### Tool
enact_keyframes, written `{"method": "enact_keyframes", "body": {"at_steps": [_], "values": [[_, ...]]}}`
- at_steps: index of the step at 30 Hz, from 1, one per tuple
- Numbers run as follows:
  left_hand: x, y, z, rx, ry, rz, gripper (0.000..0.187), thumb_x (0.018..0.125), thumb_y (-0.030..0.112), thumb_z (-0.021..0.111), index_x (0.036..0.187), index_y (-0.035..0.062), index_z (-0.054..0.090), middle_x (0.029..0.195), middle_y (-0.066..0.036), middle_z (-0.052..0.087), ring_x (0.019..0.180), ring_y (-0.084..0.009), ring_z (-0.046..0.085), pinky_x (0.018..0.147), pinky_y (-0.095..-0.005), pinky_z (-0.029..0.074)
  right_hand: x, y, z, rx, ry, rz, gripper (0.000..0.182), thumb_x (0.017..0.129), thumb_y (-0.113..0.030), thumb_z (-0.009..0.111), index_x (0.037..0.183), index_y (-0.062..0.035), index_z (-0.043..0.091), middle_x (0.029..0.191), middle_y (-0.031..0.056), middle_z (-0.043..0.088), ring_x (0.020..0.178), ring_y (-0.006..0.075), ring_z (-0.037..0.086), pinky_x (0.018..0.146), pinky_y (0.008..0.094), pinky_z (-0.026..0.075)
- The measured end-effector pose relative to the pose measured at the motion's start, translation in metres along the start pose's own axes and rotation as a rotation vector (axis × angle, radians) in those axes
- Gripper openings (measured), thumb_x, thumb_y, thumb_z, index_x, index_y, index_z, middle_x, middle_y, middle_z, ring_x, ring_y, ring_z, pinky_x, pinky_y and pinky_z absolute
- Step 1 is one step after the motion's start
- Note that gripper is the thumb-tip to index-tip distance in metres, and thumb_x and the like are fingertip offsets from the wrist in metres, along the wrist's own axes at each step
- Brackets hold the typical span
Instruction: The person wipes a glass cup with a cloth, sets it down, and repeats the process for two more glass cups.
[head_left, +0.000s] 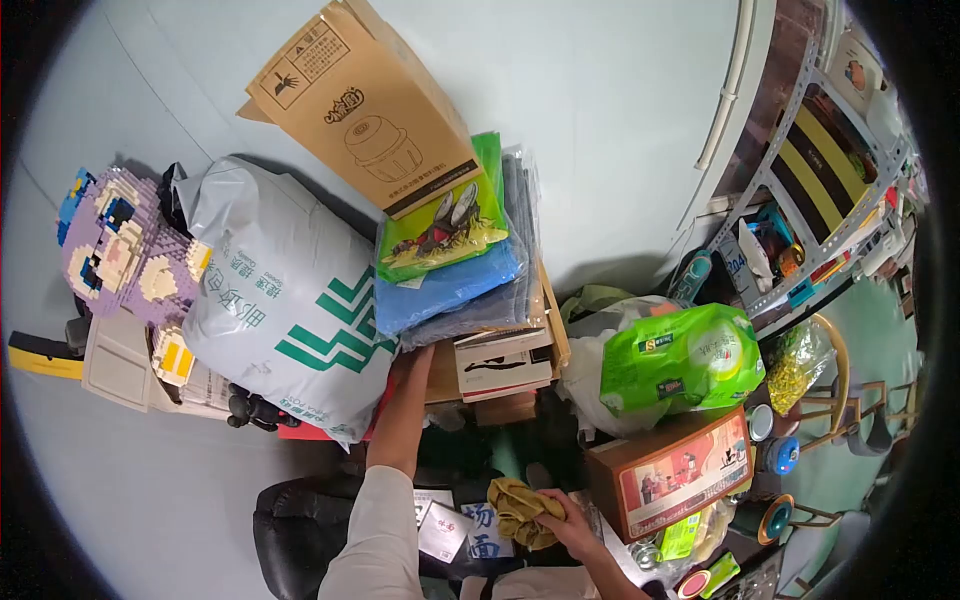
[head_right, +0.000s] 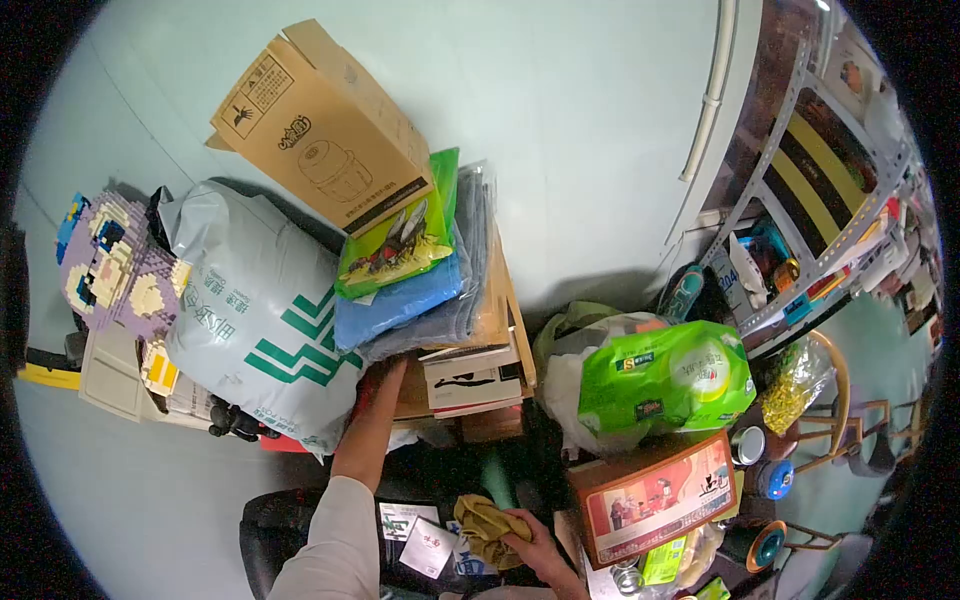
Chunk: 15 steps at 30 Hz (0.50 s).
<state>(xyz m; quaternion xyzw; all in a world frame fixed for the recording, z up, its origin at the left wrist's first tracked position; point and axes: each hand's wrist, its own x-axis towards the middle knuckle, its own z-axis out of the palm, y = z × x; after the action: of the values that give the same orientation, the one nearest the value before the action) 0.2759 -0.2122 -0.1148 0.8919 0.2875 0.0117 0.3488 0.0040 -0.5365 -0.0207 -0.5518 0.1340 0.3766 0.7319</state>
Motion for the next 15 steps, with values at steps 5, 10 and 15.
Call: {"method": "enact_keyframes", "body": {"at_steps": [5, 10, 15], "values": [[-0.002, -0.005, -0.004, -0.158, 0.031, 0.024, 0.06, 0.085, 0.022, 0.067, 0.134, -0.005, 0.044, 0.139, -0.018, 0.05, 0.123, -0.0345, 0.05, 0.109, -0.0419, 0.035, 0.01, -0.012, 0.003, -0.003, -0.018, -0.01, 0.04, 0.087, -0.003, 0.068, 0.125, -0.0077, 0.054, 0.116, 0.0055, 0.059, 0.106, 0.0141, 0.056, 0.091, 0.0279, 0.047], [-0.006, -0.008, -0.019, -0.335, 0.107, 0.058, 0.06, 0.083, 0.018, 0.07, 0.132, -0.0042, 0.046, 0.137, -0.017, 0.052, 0.121, -0.0337, 0.052, 0.107, -0.0403, 0.037, 0.017, -0.004, 0.006, 0.1, -0.049, -0.06, 0.044, 0.093, -0.023, 0.067, 0.129, -0.0032, 0.051, 0.113, 0.0083, 0.062, 0.1, 0.0165, 0.062, 0.085, 0.0322, 0.052], [-0.031, -0.022, -0.04, -0.491, 0.179, 0.104, 0.059, 0.08, 0.015, 0.074, 0.13, -0.0034, 0.048, 0.135, -0.016, 0.054, 0.118, -0.0329, 0.054, 0.105, -0.0386, 0.039, 0.016, 0.001, 0.0, 0.399, -0.082, 0.106, 0.047, 0.096, -0.037, 0.059, 0.13, -0.0043, 0.053, 0.116, 0.0103, 0.065, 0.104, 0.0218, 0.065, 0.086, 0.0363, 0.054]]}}
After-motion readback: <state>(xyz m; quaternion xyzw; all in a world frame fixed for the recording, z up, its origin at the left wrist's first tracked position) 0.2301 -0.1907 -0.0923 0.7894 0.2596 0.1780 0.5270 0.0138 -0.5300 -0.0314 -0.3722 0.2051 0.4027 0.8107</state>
